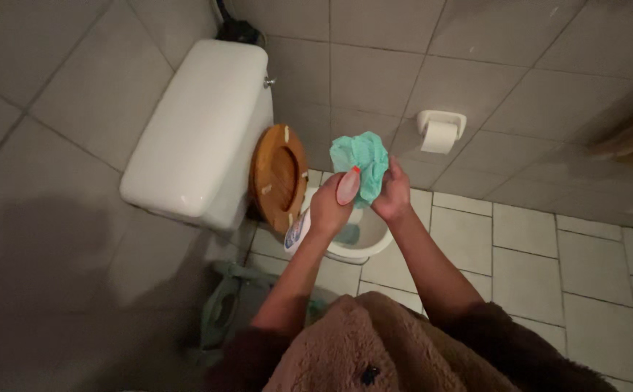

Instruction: The person cleans a toilet by using a brush inside the bowl and then wiping the exterior surfaces of the tank and lid with a cloth and a spray bottle.

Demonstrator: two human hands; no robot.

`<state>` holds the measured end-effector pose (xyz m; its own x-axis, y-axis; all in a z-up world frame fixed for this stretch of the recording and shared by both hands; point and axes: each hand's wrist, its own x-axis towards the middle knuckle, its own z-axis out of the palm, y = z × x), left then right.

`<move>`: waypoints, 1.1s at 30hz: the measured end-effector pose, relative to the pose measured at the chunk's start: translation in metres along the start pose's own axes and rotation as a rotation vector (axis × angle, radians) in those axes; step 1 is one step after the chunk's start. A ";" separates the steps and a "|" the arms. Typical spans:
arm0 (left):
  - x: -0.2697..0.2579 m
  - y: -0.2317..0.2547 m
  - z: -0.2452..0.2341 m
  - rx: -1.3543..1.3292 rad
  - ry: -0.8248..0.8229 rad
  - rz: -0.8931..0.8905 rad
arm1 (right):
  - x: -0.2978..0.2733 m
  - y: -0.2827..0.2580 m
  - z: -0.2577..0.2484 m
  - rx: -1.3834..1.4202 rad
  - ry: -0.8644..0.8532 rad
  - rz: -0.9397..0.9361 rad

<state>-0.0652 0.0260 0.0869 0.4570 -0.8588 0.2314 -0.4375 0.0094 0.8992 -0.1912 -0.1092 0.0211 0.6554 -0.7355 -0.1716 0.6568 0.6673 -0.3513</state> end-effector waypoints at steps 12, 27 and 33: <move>-0.005 -0.011 0.013 0.214 -0.094 -0.068 | -0.010 0.004 -0.007 -0.075 0.085 -0.038; -0.015 -0.009 -0.004 0.083 -0.067 -0.051 | -0.016 0.006 -0.008 -0.069 0.071 -0.030; -0.019 -0.013 -0.002 0.087 -0.088 -0.029 | -0.018 0.008 -0.013 -0.053 0.083 -0.017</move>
<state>-0.0663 0.0429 0.0715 0.4026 -0.8997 0.1684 -0.4920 -0.0576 0.8687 -0.2027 -0.0924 0.0095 0.6099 -0.7552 -0.2403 0.6453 0.6493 -0.4025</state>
